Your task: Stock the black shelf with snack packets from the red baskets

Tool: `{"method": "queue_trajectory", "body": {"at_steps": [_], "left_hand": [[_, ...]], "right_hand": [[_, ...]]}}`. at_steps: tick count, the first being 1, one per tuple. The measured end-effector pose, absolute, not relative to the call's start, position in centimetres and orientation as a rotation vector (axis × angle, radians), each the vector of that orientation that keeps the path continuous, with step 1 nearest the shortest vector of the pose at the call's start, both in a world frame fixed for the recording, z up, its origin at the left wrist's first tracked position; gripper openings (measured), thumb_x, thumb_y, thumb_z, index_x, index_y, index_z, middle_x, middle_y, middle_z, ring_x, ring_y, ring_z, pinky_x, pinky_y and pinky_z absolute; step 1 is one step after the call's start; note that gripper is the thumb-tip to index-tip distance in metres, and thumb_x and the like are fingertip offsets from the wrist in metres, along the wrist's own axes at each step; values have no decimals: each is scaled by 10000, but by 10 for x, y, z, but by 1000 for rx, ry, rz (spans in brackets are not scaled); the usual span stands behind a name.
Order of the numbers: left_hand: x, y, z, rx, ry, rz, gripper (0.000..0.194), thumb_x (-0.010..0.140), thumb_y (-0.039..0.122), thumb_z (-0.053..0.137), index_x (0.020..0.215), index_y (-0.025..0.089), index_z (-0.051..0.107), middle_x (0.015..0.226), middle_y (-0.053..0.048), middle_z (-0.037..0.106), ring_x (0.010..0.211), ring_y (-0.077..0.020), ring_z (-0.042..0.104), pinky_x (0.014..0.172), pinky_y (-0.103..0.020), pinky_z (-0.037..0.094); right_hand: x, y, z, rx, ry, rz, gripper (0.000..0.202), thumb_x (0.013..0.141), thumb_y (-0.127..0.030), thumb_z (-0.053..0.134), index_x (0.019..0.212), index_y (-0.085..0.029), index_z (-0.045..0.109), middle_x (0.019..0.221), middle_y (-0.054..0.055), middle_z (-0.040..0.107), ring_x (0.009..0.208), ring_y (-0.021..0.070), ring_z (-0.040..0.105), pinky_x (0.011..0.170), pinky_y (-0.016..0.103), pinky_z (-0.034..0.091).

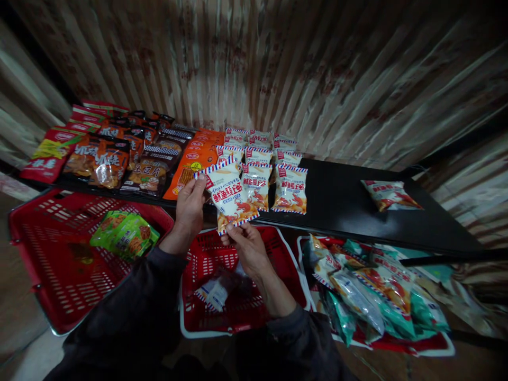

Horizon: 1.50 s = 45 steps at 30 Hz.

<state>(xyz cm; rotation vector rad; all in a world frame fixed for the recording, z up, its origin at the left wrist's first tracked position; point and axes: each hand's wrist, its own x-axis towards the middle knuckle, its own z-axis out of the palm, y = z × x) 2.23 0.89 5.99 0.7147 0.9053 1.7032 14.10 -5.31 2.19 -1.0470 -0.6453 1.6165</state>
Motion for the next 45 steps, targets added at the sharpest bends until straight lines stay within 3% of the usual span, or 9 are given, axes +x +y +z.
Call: {"method": "queue_trajectory", "body": {"at_steps": [4,8,17,21,24,35,40,45], "left_hand": [[17,10,60,707,993,1730,285,701,429,679,711,147,642,639,-18,665,600,-120,612,571,-222,464],[9,11,60,676,1039,1793,248,691,397,683,657,155,643,589,4,648,540,-102,585,568,-222,469],[2,13,62,653,945,1748,254,677,386,702,725,142,649,716,-35,701,666,-141,640,642,-253,492],[1,10,71,644,929,1728,263,690,383,696,760,133,652,775,-52,715,712,-156,655,690,-273,507],[0,8,76,635,1006,1731,266,699,388,692,763,133,649,785,-60,720,715,-164,659,702,-283,514],[-2,11,72,612,890,1692,224,664,331,707,795,151,678,831,-47,714,777,-170,646,734,-285,503],[-30,13,76,842,1058,1496,328,576,337,785,840,156,714,739,-21,705,613,-118,595,599,-223,459],[-45,13,74,921,1168,1334,327,517,371,817,746,159,721,639,-16,685,550,-129,571,532,-233,446]], "right_hand": [[135,-57,20,-1043,-627,1671,345,488,-368,852,631,-173,605,516,-59,613,461,70,569,482,180,464],[131,-61,16,-1048,-703,1628,330,530,-379,832,667,-178,610,526,-62,612,459,66,561,493,186,457],[133,-59,10,-1015,-876,1561,267,646,-381,769,712,-185,599,587,-52,618,515,81,571,540,213,475],[138,-58,14,-943,-877,1475,249,738,-411,691,868,-211,618,753,-24,653,633,104,591,613,238,491],[145,-54,16,-917,-829,1402,201,790,-411,640,802,-217,591,719,-39,617,632,100,574,625,234,476],[147,-52,18,-914,-759,1368,152,763,-352,681,837,-233,622,817,-19,675,760,131,600,731,255,465],[157,-51,23,-940,-854,1363,149,739,-336,702,805,-228,624,818,-30,683,752,127,599,727,244,467],[163,-50,22,-1037,-962,1307,193,710,-364,718,760,-213,608,732,-31,639,683,126,562,670,241,459]]}}
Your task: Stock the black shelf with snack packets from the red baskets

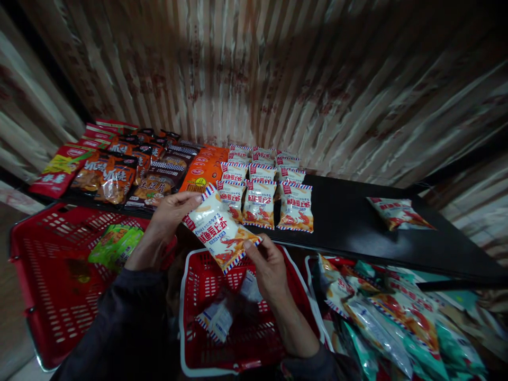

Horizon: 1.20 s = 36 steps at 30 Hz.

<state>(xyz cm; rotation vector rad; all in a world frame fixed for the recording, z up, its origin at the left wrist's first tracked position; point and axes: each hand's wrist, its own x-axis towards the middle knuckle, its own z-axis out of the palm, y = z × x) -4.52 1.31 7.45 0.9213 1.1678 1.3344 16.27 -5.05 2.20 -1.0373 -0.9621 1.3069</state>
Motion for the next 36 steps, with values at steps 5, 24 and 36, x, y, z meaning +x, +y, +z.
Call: {"method": "queue_trajectory", "body": {"at_steps": [5,24,36], "left_hand": [[-42,13,75,965,1172,1398,285,521,376,806,661,160,683,573,5,642,482,-105,526,468,-205,397],[-12,5,80,849,1094,1368,273,539,357,785,616,157,615,497,28,584,404,-81,480,410,-193,367],[-15,10,77,746,1144,1394,339,486,374,804,658,139,631,518,12,618,420,-101,522,422,-202,400]], "right_hand": [[163,-51,26,-1038,-968,1228,183,755,-388,672,778,-221,601,746,-24,620,701,131,542,677,246,440],[188,-44,37,-1125,-916,995,209,742,-394,655,696,-213,561,636,-41,458,596,114,389,577,232,347],[179,-43,37,-1011,-901,1386,237,733,-431,680,866,-238,646,831,-8,656,710,153,557,658,265,439]]}}
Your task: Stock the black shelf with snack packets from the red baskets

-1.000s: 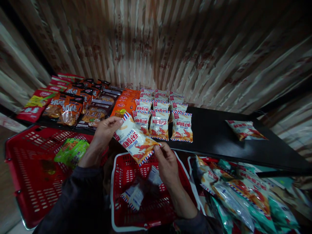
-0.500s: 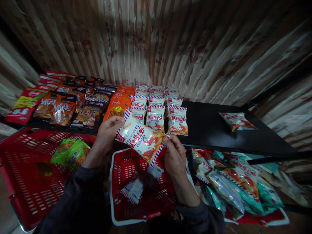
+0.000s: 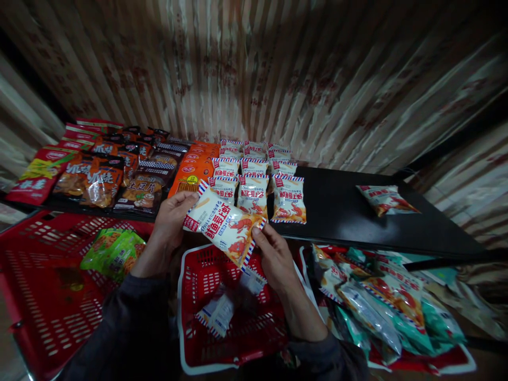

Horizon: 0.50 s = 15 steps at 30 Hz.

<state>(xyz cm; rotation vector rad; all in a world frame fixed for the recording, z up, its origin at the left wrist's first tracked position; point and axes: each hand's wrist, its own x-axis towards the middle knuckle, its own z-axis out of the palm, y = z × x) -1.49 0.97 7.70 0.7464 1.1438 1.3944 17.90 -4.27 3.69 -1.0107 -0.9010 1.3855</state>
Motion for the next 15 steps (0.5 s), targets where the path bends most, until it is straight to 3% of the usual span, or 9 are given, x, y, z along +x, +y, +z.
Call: {"method": "queue_trajectory", "body": {"at_steps": [6,10,15], "left_hand": [[-14,4,85,787,1006,1472,231,682,365,678,756,146,675,711,-45,689,620,-146,620,594,-247,491],[-12,3,86,784,878,1456,300,743,381,604,917,145,671,932,-91,696,826,-193,646,715,-309,518],[-3,4,78,730,864,1397,287,709,328,638,940,159,641,896,-72,693,745,-168,652,706,-315,534]], "right_hand": [[180,-38,33,-1018,-809,1295,191,724,-409,698,752,-220,689,771,-10,675,712,161,577,667,287,465],[179,-37,39,-1011,-680,1282,207,673,-409,738,748,-220,700,765,7,696,694,174,602,616,296,479],[181,-37,39,-1016,-635,1292,245,675,-422,735,793,-211,695,761,21,692,636,163,592,521,269,445]]}}
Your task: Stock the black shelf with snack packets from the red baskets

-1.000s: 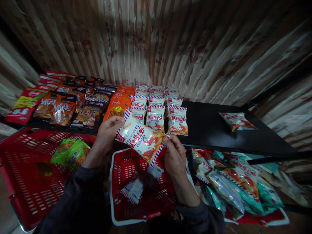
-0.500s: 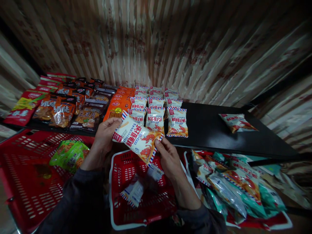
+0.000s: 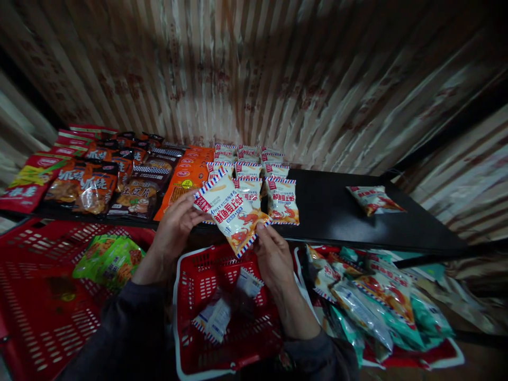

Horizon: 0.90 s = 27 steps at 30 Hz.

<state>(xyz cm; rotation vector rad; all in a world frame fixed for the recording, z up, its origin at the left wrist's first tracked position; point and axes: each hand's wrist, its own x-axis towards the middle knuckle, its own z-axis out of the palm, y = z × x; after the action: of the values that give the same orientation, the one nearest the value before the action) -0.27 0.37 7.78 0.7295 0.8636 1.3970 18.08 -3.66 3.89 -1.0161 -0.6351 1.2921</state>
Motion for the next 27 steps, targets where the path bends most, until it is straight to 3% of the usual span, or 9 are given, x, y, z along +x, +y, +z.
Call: {"method": "queue_trajectory", "body": {"at_steps": [7,13,17,23,27], "left_hand": [[13,0,77,751,918,1373,247,648,328,727,764,136,623,774,-63,690,691,-149,643,709,-299,537],[17,2,74,785,963,1429,300,641,391,735,783,143,639,800,-55,697,691,-133,631,668,-262,532],[17,3,72,812,998,1460,311,640,410,737,760,139,646,801,-61,699,690,-132,626,624,-239,526],[16,4,67,833,1048,1462,331,659,432,720,731,118,641,760,-56,692,658,-122,620,608,-234,522],[17,4,67,854,1051,1498,315,662,424,720,747,129,647,741,-31,682,657,-117,616,629,-242,528]], "right_hand": [[182,-37,38,-996,-566,1319,223,647,-383,768,763,-210,687,734,-3,671,571,114,554,503,242,422],[181,-39,39,-1036,-576,1312,266,622,-409,779,605,-186,636,566,-44,573,483,71,493,452,194,412],[179,-39,38,-1041,-567,1307,280,572,-421,805,602,-193,644,518,-68,512,464,58,476,442,172,421],[178,-41,36,-1061,-632,1382,298,570,-425,805,707,-184,695,667,-21,642,545,71,532,486,172,461],[179,-41,32,-1033,-642,1378,254,585,-396,804,671,-180,701,642,-24,639,550,72,545,498,172,477]]}}
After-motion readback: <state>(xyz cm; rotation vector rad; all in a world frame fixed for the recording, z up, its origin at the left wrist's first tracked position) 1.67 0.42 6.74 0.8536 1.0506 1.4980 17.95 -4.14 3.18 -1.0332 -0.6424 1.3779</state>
